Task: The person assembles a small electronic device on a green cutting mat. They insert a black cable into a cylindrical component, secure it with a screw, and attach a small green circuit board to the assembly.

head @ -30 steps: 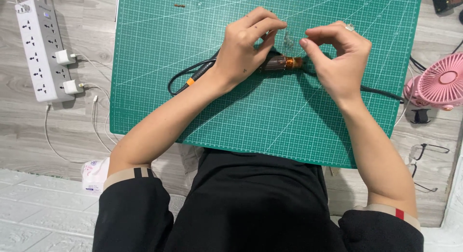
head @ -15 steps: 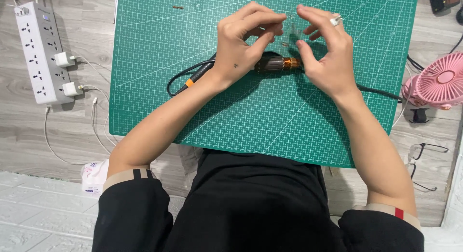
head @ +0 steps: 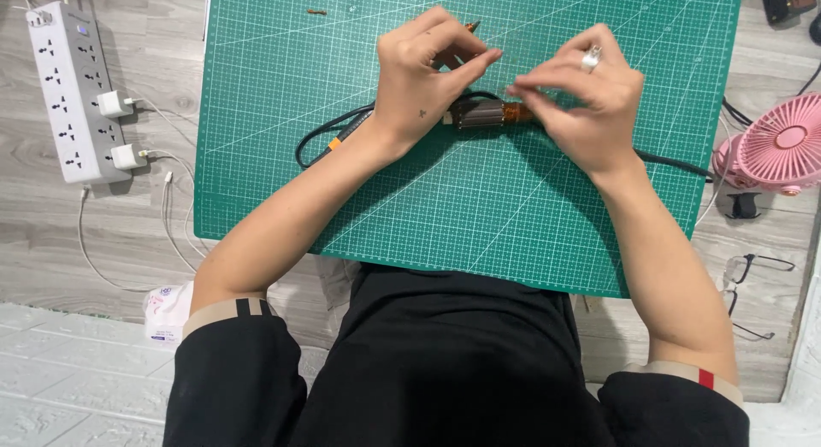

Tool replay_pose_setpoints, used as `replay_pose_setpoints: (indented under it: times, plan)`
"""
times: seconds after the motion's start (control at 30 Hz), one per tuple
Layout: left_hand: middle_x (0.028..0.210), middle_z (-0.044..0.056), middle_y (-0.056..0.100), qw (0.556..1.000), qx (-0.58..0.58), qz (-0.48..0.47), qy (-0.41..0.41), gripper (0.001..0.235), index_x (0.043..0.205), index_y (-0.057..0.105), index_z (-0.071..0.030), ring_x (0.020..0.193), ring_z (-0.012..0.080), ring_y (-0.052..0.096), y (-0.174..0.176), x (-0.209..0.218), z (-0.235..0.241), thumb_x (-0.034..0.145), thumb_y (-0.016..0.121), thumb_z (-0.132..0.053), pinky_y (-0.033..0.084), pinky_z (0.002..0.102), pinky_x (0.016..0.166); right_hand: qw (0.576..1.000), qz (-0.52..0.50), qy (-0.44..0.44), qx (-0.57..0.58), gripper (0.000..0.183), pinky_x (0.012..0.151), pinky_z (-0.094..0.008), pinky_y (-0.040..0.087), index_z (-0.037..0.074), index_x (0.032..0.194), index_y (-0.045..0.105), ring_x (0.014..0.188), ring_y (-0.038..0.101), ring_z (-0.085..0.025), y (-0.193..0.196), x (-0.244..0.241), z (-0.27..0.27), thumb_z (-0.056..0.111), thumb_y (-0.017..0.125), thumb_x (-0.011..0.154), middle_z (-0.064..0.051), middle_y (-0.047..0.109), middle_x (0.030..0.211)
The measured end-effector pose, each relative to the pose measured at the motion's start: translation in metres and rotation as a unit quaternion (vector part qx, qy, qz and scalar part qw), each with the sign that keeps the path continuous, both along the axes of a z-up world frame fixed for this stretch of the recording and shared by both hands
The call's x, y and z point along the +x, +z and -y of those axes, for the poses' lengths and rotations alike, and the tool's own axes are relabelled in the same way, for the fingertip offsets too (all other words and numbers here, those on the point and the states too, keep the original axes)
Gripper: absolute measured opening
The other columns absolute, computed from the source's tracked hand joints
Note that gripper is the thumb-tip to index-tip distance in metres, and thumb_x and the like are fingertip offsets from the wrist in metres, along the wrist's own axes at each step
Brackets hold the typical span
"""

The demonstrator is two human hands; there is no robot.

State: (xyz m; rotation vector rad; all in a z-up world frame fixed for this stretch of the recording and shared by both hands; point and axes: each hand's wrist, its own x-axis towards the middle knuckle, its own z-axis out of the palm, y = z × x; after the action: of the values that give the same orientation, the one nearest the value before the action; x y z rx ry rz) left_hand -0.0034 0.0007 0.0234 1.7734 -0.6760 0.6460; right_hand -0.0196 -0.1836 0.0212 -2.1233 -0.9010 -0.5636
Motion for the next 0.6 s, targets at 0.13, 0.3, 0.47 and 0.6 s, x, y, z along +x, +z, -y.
replay_pose_setpoints:
  times: [0.13,0.3,0.47,0.6]
  plan:
    - [0.062,0.002,0.052,1.000,-0.001,-0.007,0.028,0.013,0.062,0.058,0.000,0.047,0.0076,0.046,0.002,-0.002,0.002,0.067,0.069,0.001,0.041,0.018,0.042,0.997,0.047,0.015,-0.063,0.018,0.069,-0.028,0.042,0.004,0.080,0.069,0.083,0.046,-0.020,-0.002,0.000,0.004,-0.006,0.080,0.069,-0.006,0.064,0.079]
    - [0.055,0.001,0.056,0.994,-0.067,-0.032,0.076,0.012,0.062,0.054,-0.004,0.046,0.0068,0.049,0.005,0.000,0.001,0.069,0.063,-0.001,0.045,0.017,0.043,0.991,0.065,0.019,-0.115,0.016,0.077,-0.032,0.037,0.005,0.079,0.070,0.084,0.045,-0.022,0.001,0.000,0.009,-0.002,0.079,0.068,-0.003,0.063,0.078]
    - [0.061,0.003,0.057,0.977,-0.179,-0.116,0.008,0.008,0.073,0.051,-0.005,0.049,0.0084,0.054,0.006,0.002,-0.004,0.078,0.057,-0.008,0.045,0.017,0.042,0.997,0.038,-0.043,-0.057,0.012,0.065,-0.028,0.036,0.001,0.083,0.070,0.080,0.042,-0.020,0.001,0.004,0.016,-0.009,0.071,0.075,-0.007,0.061,0.074]
    - [0.079,0.010,0.060,0.951,-0.264,-0.150,-0.063,0.015,0.097,0.052,-0.005,0.050,0.0144,0.057,-0.005,0.006,-0.011,0.084,0.057,-0.011,0.043,0.019,0.037,0.997,0.045,-0.053,-0.027,0.016,0.062,-0.030,0.037,-0.006,0.084,0.067,0.078,0.043,-0.022,0.007,0.005,0.019,-0.018,0.066,0.074,-0.012,0.056,0.084]
